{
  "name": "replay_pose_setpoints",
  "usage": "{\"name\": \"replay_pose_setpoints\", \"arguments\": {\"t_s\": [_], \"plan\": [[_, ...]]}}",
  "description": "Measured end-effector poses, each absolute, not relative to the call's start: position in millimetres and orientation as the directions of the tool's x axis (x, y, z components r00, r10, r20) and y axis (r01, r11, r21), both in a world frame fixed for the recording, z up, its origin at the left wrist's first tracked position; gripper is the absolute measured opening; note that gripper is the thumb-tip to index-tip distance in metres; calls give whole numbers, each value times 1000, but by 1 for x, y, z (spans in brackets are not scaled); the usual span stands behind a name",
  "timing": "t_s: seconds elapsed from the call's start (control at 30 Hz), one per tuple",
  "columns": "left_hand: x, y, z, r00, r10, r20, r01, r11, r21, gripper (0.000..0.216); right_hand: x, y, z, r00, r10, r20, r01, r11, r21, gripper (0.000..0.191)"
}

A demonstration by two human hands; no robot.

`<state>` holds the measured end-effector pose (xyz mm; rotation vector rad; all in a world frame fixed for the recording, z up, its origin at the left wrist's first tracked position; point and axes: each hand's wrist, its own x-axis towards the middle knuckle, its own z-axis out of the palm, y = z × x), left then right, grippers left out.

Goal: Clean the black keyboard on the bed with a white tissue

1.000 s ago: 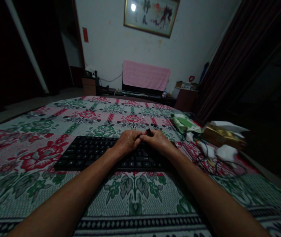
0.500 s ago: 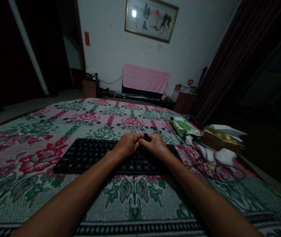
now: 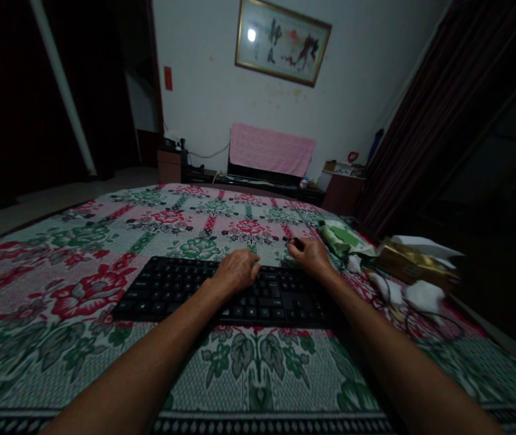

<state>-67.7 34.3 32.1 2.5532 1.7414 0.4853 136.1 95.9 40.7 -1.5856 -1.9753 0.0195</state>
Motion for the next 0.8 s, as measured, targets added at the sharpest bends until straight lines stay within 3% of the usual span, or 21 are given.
{"name": "replay_pose_setpoints", "arguments": {"t_s": [0.17,0.8], "plan": [[-67,35,30,387,897,213,883,-427,194,31,150,139,35,-63,925,375,974,140,-181,24],[-68,39,23,398,881,257,877,-448,176,33,128,175,20,-225,928,297,974,226,34,32]]}}
